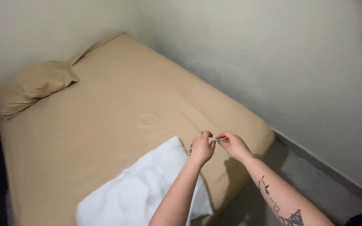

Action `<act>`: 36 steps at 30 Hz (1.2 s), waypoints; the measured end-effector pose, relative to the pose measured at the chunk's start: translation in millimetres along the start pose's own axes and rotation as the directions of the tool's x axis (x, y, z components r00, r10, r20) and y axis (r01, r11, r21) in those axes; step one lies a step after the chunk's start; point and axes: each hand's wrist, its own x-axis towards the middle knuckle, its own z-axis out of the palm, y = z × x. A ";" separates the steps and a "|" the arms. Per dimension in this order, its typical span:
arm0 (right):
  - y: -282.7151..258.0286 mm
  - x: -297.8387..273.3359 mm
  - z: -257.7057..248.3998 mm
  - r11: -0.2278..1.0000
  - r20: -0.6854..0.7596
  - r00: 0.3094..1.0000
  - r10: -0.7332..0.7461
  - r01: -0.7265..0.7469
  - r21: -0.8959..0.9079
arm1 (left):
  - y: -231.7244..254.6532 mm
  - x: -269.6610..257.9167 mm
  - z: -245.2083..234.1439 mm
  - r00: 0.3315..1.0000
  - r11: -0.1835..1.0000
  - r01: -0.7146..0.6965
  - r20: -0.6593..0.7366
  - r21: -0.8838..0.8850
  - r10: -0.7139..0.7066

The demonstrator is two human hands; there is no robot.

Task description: The person smooths a tan sheet on a bed and then proceeds to put a tan pillowcase onto a white pillow.

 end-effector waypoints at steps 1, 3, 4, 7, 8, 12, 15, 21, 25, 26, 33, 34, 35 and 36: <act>10.8 1.0 -16.8 1.000 -0.003 1.000 -0.002 0.002 -0.007 | 14.6 5.4 9.9 1.000 1.000 -0.004 -0.004 -0.006 0.004; 31.9 6.6 -45.2 1.000 -0.020 1.000 0.018 -0.018 0.015 | 38.6 16.8 28.2 1.000 1.000 0.007 -0.021 0.000 -0.007; 38.3 7.5 -60.3 1.000 -0.016 1.000 0.020 -0.020 0.011 | 48.6 22.4 36.6 1.000 1.000 0.011 -0.021 -0.004 -0.011; 52.7 6.8 -99.7 0.997 -0.011 0.997 0.075 -0.075 0.010 | 73.5 34.8 58.6 1.000 1.000 -0.003 -0.023 -0.008 0.002; 55.2 5.3 -111.1 0.995 -0.002 0.995 0.098 -0.098 -0.016 | 80.5 38.3 64.1 0.999 1.000 -0.019 -0.036 -0.019 0.018; 111.6 19.9 -132.5 0.995 -0.005 0.999 0.037 -0.037 0.090 | 111.7 56.3 77.2 1.000 1.000 0.018 0.005 -0.026 -0.018; 110.5 21.2 -159.5 0.996 -0.025 0.998 0.060 -0.058 0.075 | 122.5 77.5 90.5 1.000 1.000 -0.020 -0.013 0.003 0.020; 107.6 48.6 -197.5 0.986 -0.009 0.986 0.169 -0.169 -0.005 | 136.2 130.9 117.9 0.998 0.999 -0.053 -0.034 0.009 0.053; 115.5 88.7 -213.3 0.984 -0.047 0.983 0.177 -0.178 -0.019 | 134.4 177.0 137.8 0.996 0.997 -0.075 -0.046 -0.036 0.073; 115.8 97.3 -216.6 0.980 -0.029 0.980 0.196 -0.196 -0.024 | 131.9 186.7 142.7 0.996 0.996 -0.075 -0.062 -0.050 0.072; 129.9 173.4 -218.9 0.981 -0.002 0.987 0.161 -0.160 -0.112 | 105.1 249.5 154.0 0.995 0.998 -0.034 -0.098 -0.048 0.029; 129.0 180.5 -219.5 0.981 0.004 0.987 0.162 -0.161 -0.110 | 103.9 255.2 152.2 0.995 0.999 -0.028 -0.096 -0.045 0.023; 127.8 186.8 -220.1 0.985 0.015 0.987 0.163 -0.161 -0.064 | 103.0 260.2 150.1 0.996 0.998 -0.007 -0.092 -0.056 0.001; 125.6 193.3 -220.2 0.987 0.024 0.987 0.160 -0.160 -0.020 | 101.5 264.8 147.1 0.996 0.998 0.014 -0.091 -0.067 -0.020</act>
